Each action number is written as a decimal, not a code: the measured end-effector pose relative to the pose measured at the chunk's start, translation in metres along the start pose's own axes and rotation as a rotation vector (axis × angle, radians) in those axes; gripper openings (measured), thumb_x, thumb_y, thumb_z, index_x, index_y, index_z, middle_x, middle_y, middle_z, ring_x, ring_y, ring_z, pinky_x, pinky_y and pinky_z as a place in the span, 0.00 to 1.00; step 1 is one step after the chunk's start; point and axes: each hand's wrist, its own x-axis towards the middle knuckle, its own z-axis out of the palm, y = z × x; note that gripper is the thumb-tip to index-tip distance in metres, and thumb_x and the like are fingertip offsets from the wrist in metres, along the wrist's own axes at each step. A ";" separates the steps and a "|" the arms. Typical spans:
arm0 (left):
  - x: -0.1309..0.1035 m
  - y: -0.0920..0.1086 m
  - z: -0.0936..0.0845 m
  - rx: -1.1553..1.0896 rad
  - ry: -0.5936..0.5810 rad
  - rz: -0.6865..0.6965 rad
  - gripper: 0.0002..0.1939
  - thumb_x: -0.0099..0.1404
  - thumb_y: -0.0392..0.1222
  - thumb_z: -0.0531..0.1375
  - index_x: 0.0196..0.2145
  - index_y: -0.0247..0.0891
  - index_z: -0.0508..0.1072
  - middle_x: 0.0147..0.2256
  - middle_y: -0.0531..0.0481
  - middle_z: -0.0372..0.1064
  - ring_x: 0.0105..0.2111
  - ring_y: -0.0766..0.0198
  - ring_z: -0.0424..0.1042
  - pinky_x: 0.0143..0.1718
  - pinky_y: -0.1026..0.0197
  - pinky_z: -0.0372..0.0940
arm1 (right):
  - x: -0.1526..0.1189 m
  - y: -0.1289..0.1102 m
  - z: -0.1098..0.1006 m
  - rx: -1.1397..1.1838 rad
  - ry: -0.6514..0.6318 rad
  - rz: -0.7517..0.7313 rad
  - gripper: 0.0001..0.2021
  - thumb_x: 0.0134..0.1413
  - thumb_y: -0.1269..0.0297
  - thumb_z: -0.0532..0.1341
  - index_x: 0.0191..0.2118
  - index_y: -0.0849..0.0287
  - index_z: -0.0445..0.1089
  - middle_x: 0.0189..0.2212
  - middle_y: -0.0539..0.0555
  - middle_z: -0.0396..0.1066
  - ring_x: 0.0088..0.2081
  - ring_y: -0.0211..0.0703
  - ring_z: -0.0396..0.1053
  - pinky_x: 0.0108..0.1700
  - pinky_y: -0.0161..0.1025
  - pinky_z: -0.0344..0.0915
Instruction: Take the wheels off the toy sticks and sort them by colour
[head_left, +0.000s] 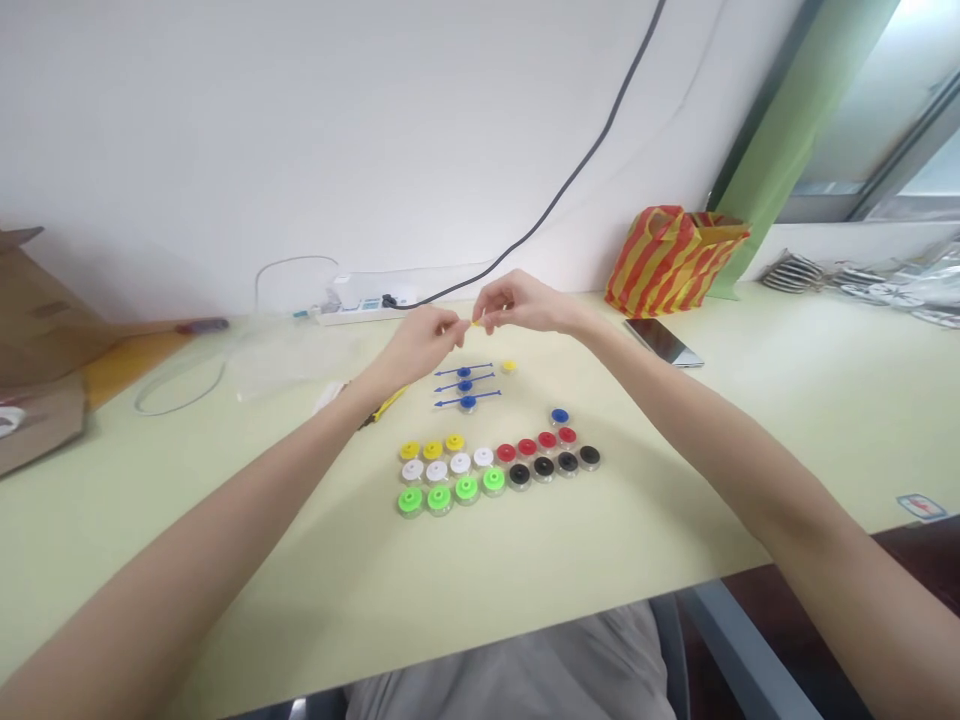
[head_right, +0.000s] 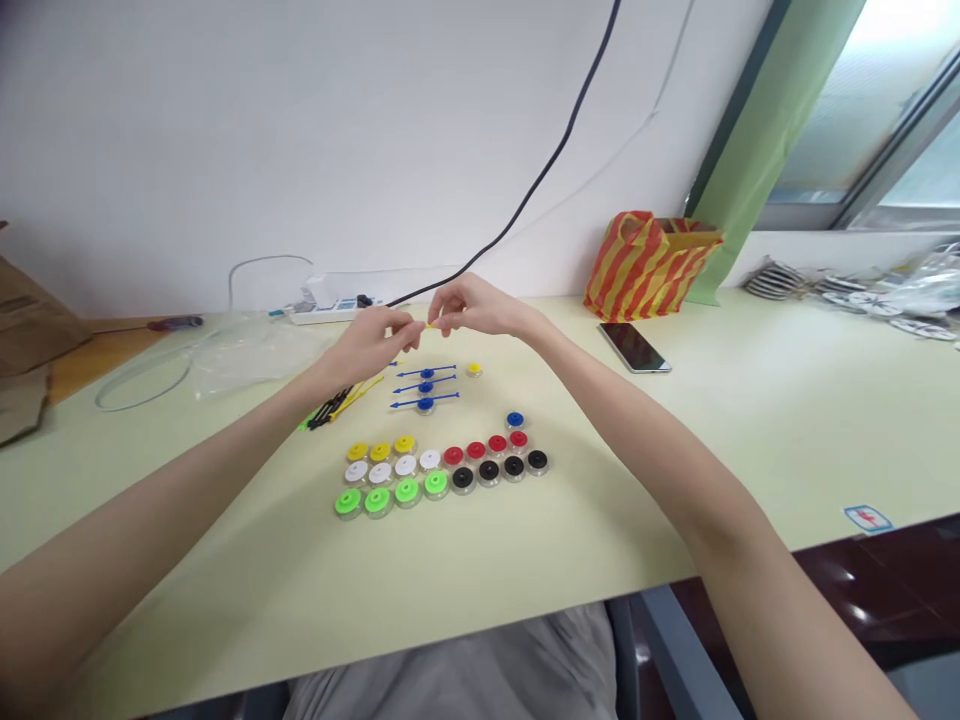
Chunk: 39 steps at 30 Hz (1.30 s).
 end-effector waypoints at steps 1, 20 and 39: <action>0.008 0.002 0.005 -0.066 -0.049 -0.057 0.21 0.70 0.51 0.55 0.25 0.37 0.76 0.24 0.48 0.70 0.26 0.61 0.65 0.32 0.56 0.59 | -0.003 0.007 -0.003 0.004 0.004 0.036 0.07 0.58 0.68 0.67 0.41 0.63 0.78 0.30 0.55 0.81 0.35 0.42 0.76 0.39 0.36 0.68; 0.044 -0.037 0.053 -0.244 -0.230 -0.126 0.17 0.57 0.52 0.66 0.33 0.34 0.83 0.33 0.44 0.81 0.33 0.58 0.74 0.38 0.58 0.66 | -0.028 0.077 -0.007 0.322 -0.313 0.520 0.13 0.50 0.58 0.76 0.34 0.62 0.80 0.29 0.54 0.77 0.32 0.36 0.68 0.33 0.33 0.61; 0.039 -0.032 0.068 -0.330 -0.208 -0.187 0.13 0.55 0.40 0.65 0.38 0.33 0.80 0.27 0.45 0.79 0.28 0.59 0.77 0.30 0.62 0.66 | -0.027 0.081 -0.005 0.321 -0.361 0.613 0.14 0.49 0.57 0.78 0.34 0.63 0.81 0.30 0.55 0.77 0.32 0.36 0.69 0.31 0.33 0.60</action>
